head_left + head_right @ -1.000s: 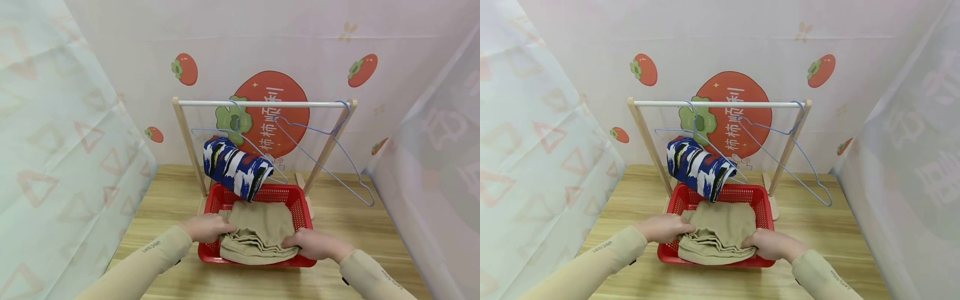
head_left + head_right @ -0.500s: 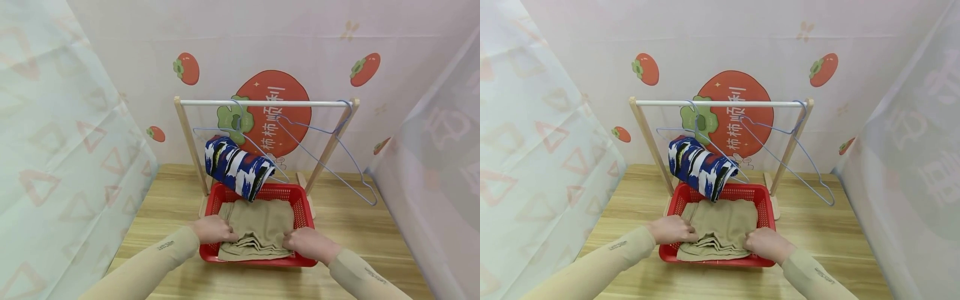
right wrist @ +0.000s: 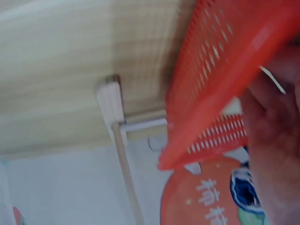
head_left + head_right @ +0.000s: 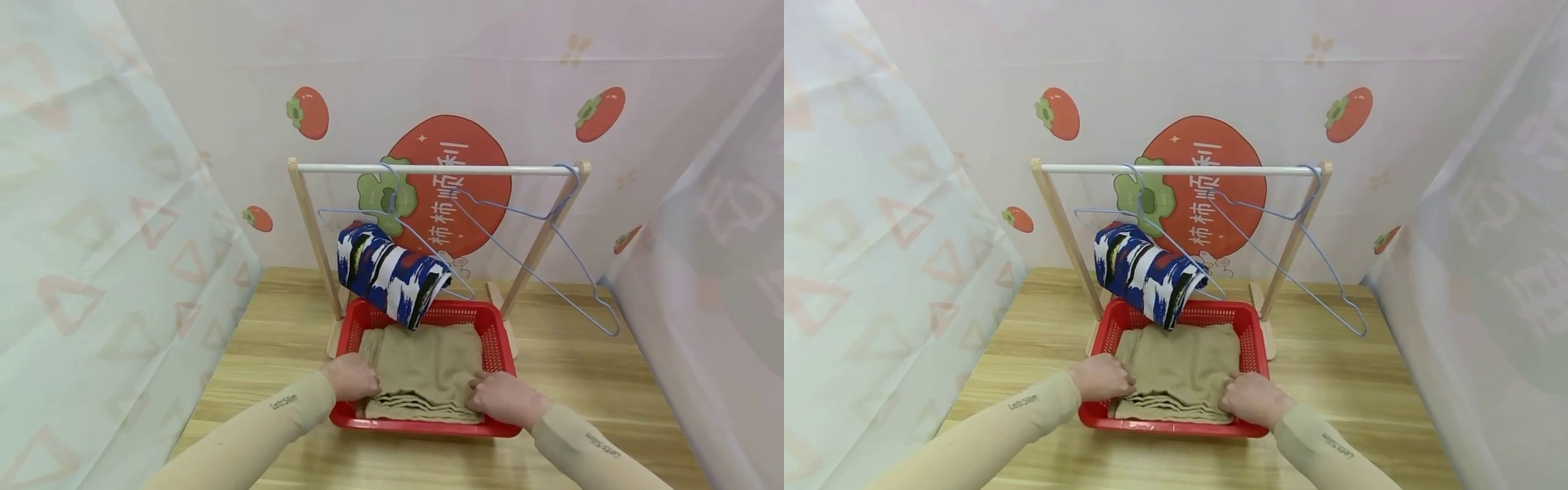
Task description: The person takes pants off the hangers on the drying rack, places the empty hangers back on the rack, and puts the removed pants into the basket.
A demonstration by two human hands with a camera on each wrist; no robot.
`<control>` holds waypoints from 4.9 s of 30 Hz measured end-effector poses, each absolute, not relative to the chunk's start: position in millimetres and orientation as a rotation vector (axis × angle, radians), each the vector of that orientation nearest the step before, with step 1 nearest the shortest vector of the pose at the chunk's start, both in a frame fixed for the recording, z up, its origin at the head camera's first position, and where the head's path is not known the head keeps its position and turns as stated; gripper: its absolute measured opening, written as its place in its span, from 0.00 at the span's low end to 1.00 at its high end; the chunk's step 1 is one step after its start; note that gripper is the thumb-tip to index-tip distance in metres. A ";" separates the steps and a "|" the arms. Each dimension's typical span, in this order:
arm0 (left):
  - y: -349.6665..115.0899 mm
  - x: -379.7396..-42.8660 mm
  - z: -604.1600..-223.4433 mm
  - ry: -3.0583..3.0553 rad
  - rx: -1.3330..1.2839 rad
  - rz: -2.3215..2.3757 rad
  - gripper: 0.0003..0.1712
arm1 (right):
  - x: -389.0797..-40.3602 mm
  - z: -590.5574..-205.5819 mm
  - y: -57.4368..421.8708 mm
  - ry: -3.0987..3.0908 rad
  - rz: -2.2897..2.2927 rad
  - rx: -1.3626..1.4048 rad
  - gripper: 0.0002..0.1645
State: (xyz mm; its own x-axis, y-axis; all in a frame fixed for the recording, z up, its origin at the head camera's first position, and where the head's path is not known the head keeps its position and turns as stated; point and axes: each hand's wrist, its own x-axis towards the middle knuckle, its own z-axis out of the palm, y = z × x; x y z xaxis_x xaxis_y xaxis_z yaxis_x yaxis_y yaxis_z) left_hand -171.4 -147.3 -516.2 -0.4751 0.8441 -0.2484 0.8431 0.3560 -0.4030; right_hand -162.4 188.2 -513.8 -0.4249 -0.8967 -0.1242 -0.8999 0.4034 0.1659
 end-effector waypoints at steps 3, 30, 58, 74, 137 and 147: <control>-150.4 -165.9 -510.1 -2.585 -1.578 0.824 0.08 | -163.3 -507.5 192.1 2.601 0.363 -1.657 0.12; -223.7 -209.2 -427.2 -2.817 -0.713 -0.573 0.29 | -202.1 -448.7 244.4 2.893 -0.438 -1.060 0.22; -252.2 -263.7 -372.2 -2.388 -0.053 -1.623 0.34 | -239.0 -415.7 185.8 2.999 -0.695 -0.769 0.35; -240.1 -272.6 -360.7 -2.309 -0.068 -1.596 0.33 | -245.6 -423.4 163.7 3.071 -0.765 -0.778 0.28; -238.1 -287.4 -357.2 -2.363 -0.001 -1.666 0.31 | -256.3 -430.0 140.9 3.100 -1.038 -0.734 0.17; -238.5 -289.3 -356.9 -2.357 -0.031 -1.665 0.31 | -256.8 -429.4 148.3 3.227 -1.202 -0.868 0.15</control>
State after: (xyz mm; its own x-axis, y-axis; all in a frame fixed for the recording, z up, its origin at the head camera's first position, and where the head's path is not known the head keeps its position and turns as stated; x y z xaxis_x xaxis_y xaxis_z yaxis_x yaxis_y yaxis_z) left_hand -289.3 -238.5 -356.9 -0.9672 -0.1289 0.2190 0.1633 0.3450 0.9243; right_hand -256.8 148.3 -429.4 -0.8027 -0.2914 0.5203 -0.5608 0.6657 -0.4923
